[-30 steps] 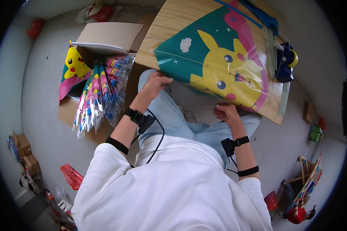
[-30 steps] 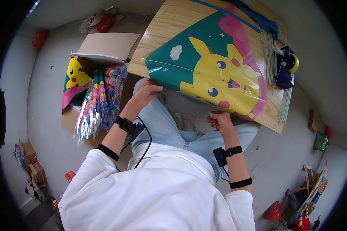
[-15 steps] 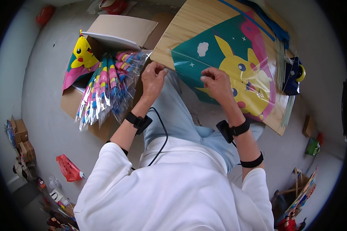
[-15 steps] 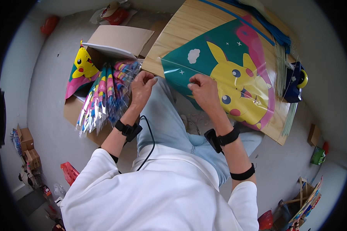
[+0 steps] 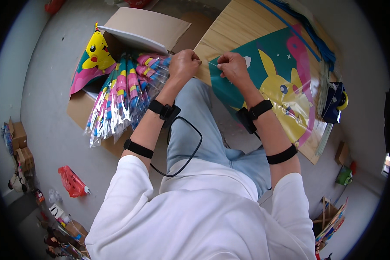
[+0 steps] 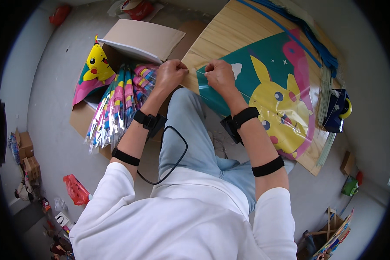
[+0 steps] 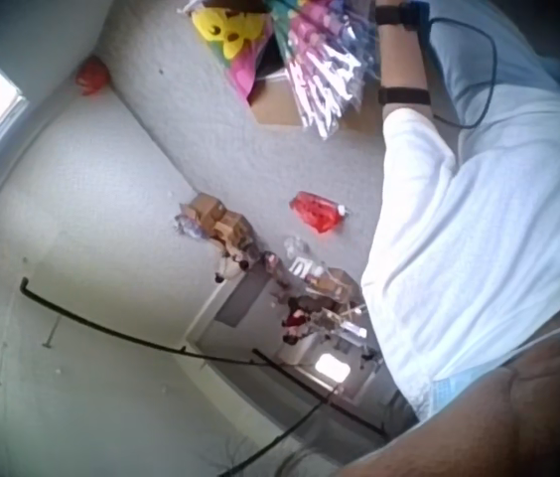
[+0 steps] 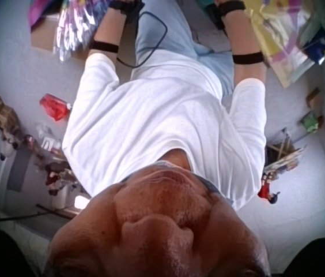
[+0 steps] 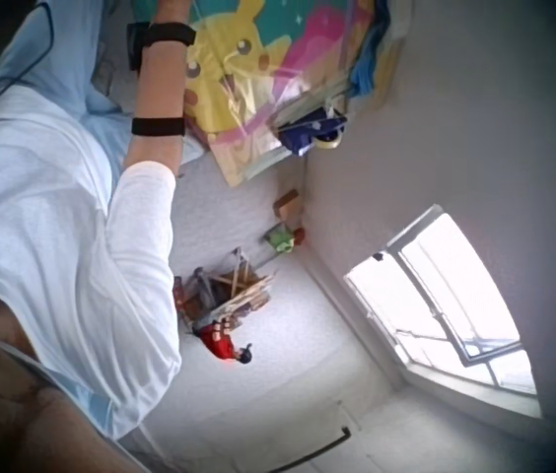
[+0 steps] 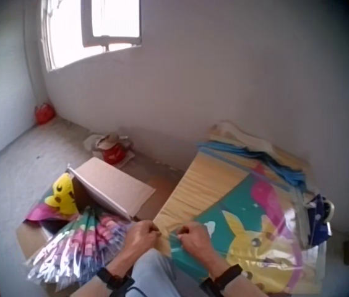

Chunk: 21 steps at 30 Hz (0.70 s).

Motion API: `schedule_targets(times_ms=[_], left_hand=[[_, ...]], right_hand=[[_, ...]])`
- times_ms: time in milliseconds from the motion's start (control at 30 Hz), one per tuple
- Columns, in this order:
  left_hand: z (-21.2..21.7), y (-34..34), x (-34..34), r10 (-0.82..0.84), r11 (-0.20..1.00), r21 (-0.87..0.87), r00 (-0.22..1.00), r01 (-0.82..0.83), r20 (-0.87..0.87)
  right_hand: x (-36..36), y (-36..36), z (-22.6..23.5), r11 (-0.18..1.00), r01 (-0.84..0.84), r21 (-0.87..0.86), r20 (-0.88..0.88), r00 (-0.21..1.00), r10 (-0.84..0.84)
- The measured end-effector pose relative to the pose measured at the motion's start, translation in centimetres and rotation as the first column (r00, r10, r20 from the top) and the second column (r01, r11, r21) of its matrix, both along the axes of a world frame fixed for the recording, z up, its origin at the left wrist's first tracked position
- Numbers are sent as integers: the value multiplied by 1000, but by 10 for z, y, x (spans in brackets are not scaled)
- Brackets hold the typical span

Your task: The person is assembling a Pikachu-themed kite by hand. They insert thin white rods into the sleeves of the kite fabric to provide structure, then secure the rods with tape. The person works on a wooden board placed on the floor.

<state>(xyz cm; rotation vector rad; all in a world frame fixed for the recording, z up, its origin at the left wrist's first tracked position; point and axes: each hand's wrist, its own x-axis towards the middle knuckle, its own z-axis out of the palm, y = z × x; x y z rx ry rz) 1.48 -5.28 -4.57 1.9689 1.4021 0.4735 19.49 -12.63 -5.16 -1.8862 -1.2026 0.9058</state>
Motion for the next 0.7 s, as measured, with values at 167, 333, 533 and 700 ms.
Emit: schedule_targets(times_ms=[167,333,533,700], left_hand=[[-17,19,3,-98,991,96,995,94,37],[-8,23,11,-253,955,155,967,251,-6],[-2,21,22,-292,917,218,934,335,-205],[-3,21,24,-300,884,247,887,396,-351]], right_hand=[[-3,-4,-12,999,19,40,35,999,-20],[-5,-9,-22,989,60,139,32,997,-65],[-7,-10,-25,980,79,182,43,995,-88],[-12,-11,-14,980,74,187,101,990,-94]])
